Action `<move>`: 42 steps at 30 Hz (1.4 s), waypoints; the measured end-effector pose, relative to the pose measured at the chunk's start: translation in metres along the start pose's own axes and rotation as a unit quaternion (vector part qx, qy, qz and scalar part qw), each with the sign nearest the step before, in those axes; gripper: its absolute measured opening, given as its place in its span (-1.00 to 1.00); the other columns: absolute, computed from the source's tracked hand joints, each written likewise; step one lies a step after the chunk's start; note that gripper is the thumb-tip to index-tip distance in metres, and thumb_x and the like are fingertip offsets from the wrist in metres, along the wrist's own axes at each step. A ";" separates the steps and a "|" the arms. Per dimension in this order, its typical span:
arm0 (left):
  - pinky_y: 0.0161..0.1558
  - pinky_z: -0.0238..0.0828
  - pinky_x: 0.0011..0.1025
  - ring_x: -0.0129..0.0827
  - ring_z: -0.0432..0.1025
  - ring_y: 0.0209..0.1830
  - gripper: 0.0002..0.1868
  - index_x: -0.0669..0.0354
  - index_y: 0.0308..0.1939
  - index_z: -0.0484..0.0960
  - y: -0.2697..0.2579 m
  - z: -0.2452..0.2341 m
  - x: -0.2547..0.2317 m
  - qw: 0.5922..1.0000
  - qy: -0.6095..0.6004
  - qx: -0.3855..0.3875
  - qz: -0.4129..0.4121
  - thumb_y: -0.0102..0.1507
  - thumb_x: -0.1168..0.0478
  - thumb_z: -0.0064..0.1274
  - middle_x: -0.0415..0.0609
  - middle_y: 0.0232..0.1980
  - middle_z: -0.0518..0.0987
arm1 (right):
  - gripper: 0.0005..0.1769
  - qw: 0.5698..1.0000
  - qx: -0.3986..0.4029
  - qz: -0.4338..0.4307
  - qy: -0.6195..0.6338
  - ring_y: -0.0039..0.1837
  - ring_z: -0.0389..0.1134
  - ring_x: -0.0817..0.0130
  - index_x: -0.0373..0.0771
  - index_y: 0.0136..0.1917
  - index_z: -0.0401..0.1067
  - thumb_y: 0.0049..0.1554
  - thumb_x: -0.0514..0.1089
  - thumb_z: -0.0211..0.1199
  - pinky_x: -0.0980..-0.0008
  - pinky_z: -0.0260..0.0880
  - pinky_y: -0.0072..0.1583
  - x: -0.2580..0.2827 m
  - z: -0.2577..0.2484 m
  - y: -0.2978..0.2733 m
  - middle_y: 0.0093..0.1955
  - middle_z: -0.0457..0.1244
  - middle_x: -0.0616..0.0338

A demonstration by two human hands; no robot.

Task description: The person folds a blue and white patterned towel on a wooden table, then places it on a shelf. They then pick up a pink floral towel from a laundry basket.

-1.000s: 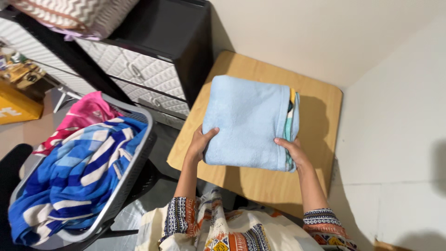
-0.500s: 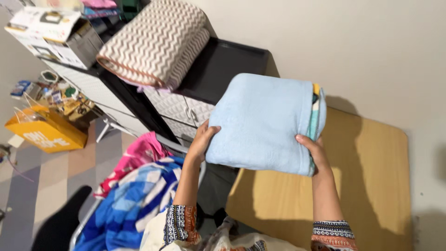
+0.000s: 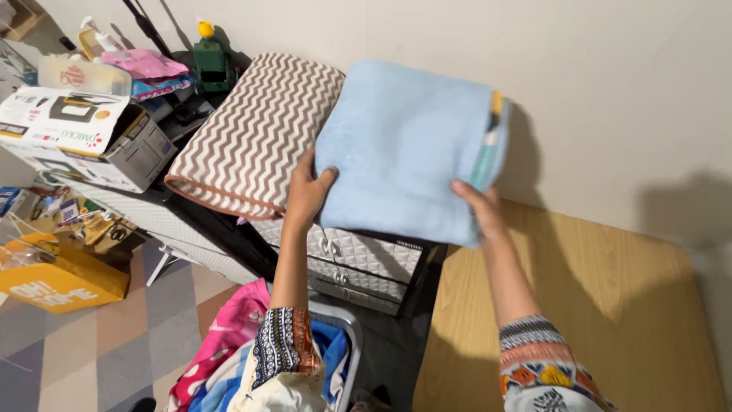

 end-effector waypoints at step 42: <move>0.48 0.11 -0.09 0.08 0.20 0.53 -0.47 0.14 0.31 0.54 -0.180 -0.002 -0.016 0.960 0.254 -0.065 0.104 0.26 0.15 0.18 0.15 0.49 0.39 | -0.51 0.895 0.052 -0.329 -0.296 0.57 0.15 -0.01 -0.33 0.38 0.37 0.17 -0.32 0.24 0.17 0.11 0.53 -0.010 0.064 -0.126 0.54 0.14 -0.11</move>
Point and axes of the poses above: each hand's wrist, its own y-axis towards the middle knuckle, its own z-axis out of the palm, x = y × z, the point moved 9 cm from there along y, towards the middle knuckle
